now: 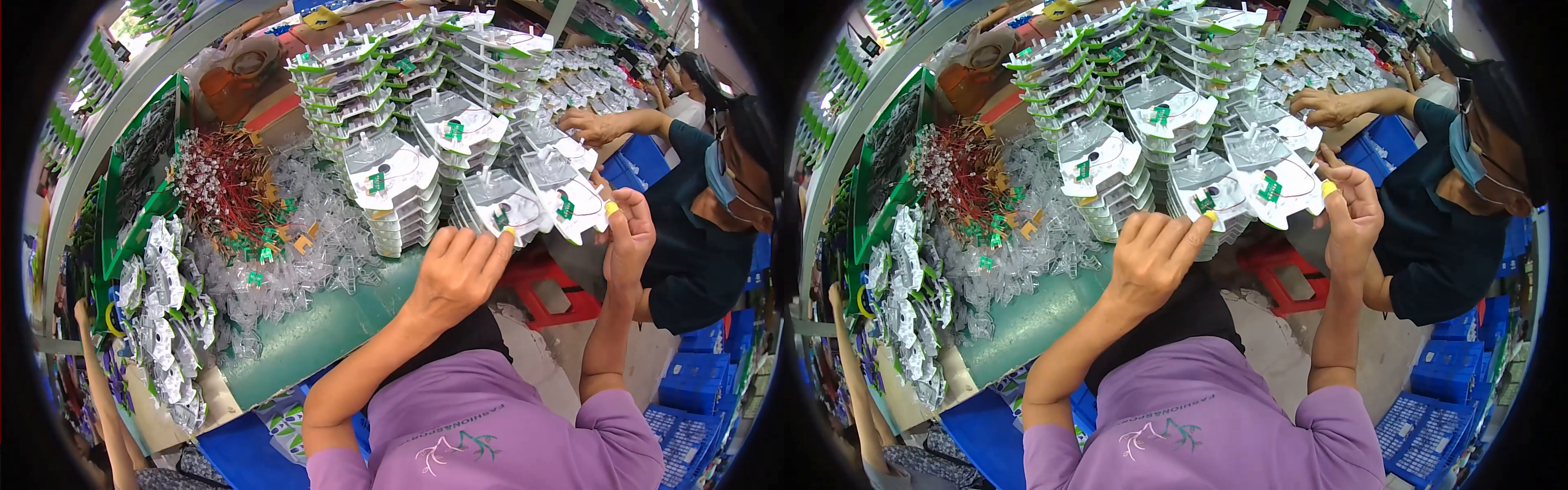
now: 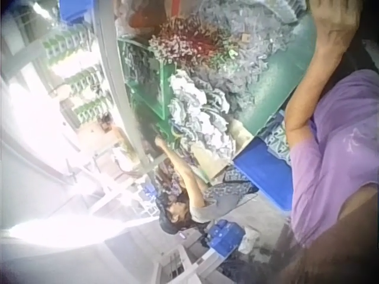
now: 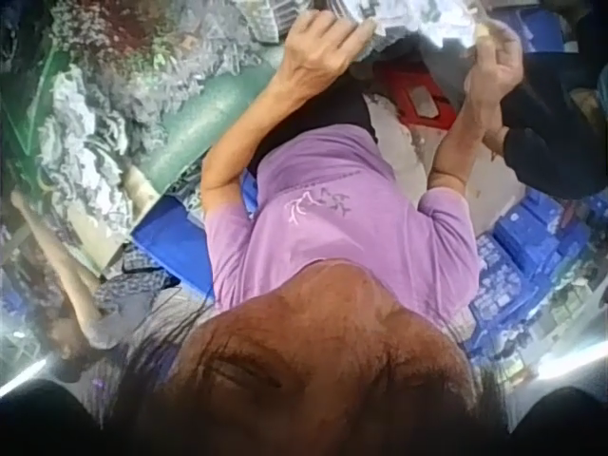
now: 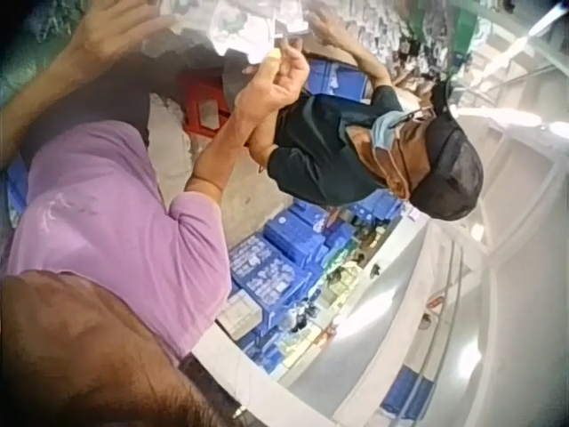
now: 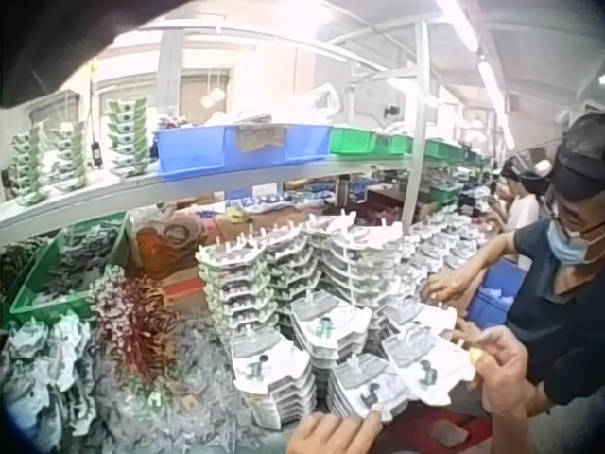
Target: The person assembles electronic devices by attaching small components and wiring into plastic housings by hand, stacking the assembled units on the table, and placing items into a bin.
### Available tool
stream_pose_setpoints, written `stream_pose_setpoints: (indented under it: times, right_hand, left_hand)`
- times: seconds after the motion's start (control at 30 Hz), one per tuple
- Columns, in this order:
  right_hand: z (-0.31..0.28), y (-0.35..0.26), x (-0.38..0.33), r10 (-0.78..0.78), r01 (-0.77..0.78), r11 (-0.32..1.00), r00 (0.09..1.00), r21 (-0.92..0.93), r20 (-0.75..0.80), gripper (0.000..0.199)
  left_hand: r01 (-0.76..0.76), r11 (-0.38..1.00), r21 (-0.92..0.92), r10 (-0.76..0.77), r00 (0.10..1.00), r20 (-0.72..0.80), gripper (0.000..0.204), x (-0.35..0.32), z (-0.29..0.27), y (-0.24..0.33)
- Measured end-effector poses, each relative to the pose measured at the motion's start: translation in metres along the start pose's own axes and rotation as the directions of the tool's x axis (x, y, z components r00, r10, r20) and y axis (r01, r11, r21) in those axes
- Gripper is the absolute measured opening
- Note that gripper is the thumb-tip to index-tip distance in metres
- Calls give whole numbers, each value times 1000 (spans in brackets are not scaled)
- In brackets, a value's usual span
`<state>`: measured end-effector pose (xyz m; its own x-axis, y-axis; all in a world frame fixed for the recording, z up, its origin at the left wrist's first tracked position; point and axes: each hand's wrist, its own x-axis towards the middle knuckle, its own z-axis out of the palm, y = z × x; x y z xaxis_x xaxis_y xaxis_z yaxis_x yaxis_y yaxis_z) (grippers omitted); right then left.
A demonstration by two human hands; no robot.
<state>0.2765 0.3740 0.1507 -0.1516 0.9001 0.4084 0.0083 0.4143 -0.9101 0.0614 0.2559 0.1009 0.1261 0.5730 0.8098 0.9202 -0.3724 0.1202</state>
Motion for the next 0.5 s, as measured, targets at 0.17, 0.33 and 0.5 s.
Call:
stream_pose_setpoints:
  times: [0.17,0.33,0.5]
  right_hand:
    - [16,4,7,-1,1,1000,1000,15,28,20]
    - [28,17,14,29,-20,998,987,-57,161,22]
    - [48,26,12,107,-87,986,984,-140,144,21]
  left_hand:
    - [41,998,43,-39,998,-47,30,7,10,10]
    - [89,993,76,-87,996,-33,29,4,14,13]
    - [115,991,71,-110,992,-68,38,-10,-2,11]
